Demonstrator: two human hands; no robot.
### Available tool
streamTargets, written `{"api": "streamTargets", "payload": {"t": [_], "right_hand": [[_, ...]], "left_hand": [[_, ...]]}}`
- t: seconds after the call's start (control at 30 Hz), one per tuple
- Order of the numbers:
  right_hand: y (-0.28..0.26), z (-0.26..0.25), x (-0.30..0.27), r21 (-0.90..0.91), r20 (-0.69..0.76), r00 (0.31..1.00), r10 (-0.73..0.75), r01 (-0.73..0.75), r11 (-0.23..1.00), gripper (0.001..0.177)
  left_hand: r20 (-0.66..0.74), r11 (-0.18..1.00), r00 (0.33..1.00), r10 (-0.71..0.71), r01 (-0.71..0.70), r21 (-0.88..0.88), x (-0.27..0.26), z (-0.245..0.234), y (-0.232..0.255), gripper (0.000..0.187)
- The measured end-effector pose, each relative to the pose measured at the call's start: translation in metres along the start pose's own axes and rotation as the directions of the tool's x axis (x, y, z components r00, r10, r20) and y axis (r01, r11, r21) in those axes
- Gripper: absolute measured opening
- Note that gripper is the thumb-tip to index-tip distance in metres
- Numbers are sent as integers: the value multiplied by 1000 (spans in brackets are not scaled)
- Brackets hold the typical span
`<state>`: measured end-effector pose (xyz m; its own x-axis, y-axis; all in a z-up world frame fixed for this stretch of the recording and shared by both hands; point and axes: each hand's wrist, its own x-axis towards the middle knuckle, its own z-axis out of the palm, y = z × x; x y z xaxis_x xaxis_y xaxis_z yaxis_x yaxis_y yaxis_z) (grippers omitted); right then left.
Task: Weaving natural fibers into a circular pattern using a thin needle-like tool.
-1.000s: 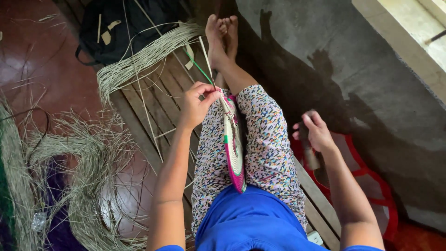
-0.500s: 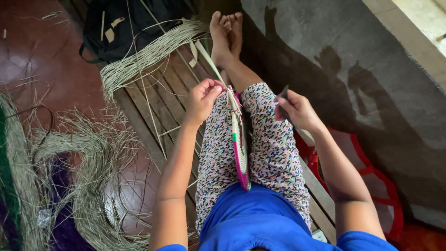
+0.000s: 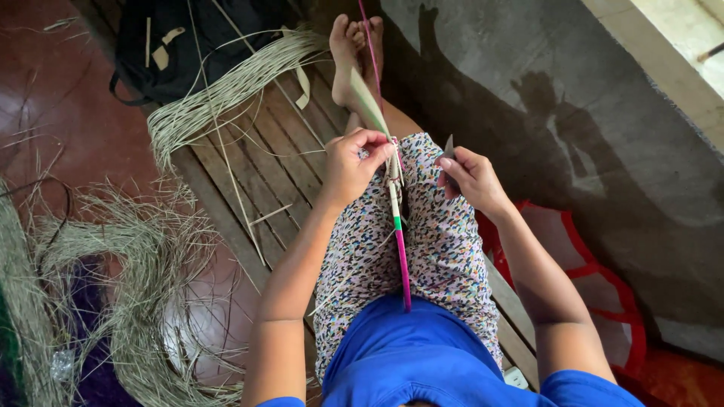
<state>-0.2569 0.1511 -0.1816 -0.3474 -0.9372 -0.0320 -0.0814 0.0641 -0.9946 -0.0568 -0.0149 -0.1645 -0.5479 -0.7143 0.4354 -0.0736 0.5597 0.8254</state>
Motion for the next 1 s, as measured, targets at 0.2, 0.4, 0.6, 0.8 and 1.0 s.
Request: {"api": "streamTargets", "payload": {"t": [0.2, 0.4, 0.6, 0.8, 1.0], "right_hand": [[-13, 4, -5, 61, -40, 999, 15, -13, 998, 21], [2, 1, 3, 99, -67, 998, 21, -15, 995, 16], [-6, 0, 14, -19, -68, 995, -72, 70, 997, 26], [-34, 12, 11, -53, -1, 995, -98, 98, 994, 23], [-33, 20, 31, -207, 116, 981, -155, 177, 962, 8]], "left_hand": [[-228, 947, 923, 309, -321, -16, -7, -5, 10, 10], [-139, 873, 864, 484, -487, 9, -60, -21, 13, 9], [90, 712, 828, 553, -526, 465, -72, -10, -44, 9], [-168, 795, 804, 570, -489, 358, -68, -37, -16, 16], [113, 911, 962, 247, -270, 312, 4, -64, 7, 32]]}}
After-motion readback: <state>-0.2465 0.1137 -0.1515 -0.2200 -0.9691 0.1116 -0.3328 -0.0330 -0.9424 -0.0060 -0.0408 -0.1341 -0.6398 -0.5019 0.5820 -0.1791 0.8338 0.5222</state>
